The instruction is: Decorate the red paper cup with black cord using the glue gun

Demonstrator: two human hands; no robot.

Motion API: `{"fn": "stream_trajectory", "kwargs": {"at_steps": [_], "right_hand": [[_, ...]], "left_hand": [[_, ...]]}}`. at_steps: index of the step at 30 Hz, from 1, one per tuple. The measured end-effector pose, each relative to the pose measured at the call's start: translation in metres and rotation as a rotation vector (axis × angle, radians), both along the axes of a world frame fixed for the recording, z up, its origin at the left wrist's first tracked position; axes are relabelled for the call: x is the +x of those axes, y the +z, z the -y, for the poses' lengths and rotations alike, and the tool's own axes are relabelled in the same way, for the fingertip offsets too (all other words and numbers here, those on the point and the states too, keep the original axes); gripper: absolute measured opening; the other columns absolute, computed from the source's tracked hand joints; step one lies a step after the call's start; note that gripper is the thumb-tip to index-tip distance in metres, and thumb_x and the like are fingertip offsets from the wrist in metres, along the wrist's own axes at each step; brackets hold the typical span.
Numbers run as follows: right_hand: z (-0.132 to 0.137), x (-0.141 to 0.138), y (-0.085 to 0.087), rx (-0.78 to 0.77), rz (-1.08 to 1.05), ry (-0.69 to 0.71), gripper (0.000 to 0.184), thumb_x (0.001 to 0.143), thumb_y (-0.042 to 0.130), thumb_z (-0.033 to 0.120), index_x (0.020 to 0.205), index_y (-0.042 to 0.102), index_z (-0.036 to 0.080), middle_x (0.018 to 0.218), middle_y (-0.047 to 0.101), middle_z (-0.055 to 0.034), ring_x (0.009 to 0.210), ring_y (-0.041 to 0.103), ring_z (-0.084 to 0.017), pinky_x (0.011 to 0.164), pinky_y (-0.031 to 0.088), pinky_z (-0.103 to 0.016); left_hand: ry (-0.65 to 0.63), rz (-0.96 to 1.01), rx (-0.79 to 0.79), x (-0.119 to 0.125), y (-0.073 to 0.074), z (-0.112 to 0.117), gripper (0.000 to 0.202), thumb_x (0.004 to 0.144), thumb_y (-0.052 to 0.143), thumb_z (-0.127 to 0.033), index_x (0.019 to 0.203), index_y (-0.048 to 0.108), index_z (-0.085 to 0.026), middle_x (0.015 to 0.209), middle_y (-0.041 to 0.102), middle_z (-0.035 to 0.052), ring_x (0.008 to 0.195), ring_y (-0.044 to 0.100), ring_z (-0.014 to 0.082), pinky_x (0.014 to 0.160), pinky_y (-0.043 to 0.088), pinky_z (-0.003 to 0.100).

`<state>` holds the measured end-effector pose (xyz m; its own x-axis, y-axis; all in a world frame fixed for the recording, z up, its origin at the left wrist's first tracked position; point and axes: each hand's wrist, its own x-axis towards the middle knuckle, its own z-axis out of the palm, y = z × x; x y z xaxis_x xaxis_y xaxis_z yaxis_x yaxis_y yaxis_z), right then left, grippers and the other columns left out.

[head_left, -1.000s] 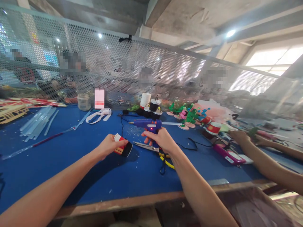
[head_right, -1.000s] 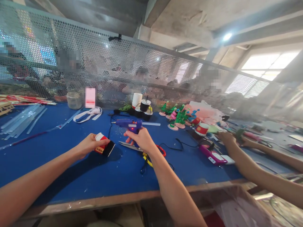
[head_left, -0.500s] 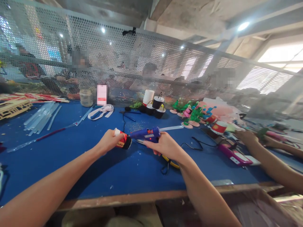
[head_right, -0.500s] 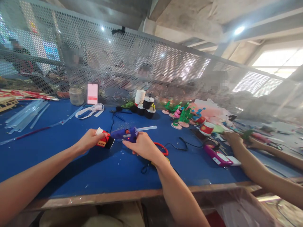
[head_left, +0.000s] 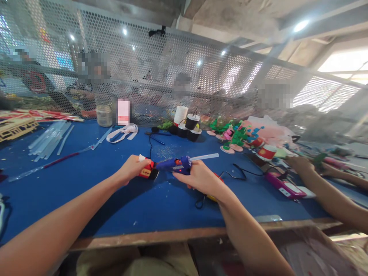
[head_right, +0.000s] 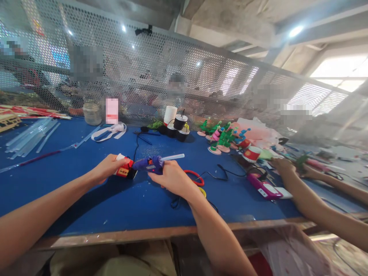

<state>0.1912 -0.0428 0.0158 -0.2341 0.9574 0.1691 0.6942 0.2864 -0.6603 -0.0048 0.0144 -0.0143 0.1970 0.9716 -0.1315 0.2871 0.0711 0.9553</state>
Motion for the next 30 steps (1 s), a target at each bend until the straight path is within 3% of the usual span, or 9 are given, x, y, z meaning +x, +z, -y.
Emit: {"fn": "stream_trajectory", "kwargs": {"at_steps": [15, 30], "right_hand": [[0.0024, -0.0008, 0.0010, 0.093, 0.133, 0.010, 0.022, 0.071, 0.050, 0.024, 0.051, 0.047, 0.019, 0.039, 0.043, 0.0048, 0.041, 0.045, -0.010, 0.043, 0.033, -0.020], [-0.0008, 0.0029, -0.0014, 0.025, 0.003, -0.015, 0.022, 0.070, 0.052, 0.026, 0.050, 0.046, 0.019, 0.035, 0.042, 0.0062, 0.034, 0.042, -0.008, 0.042, 0.036, -0.020]], "left_hand": [[0.005, -0.001, 0.016, 0.0003, -0.0012, 0.0000, 0.025, 0.058, 0.058, -0.036, 0.053, 0.052, -0.013, 0.047, 0.048, -0.0033, 0.047, 0.044, 0.0098, 0.047, 0.030, 0.022], [-0.058, -0.064, 0.096, -0.0005, -0.0015, 0.0003, 0.027, 0.061, 0.055, -0.036, 0.047, 0.045, -0.016, 0.043, 0.038, -0.0061, 0.043, 0.034, 0.0076, 0.045, 0.021, 0.022]]}}
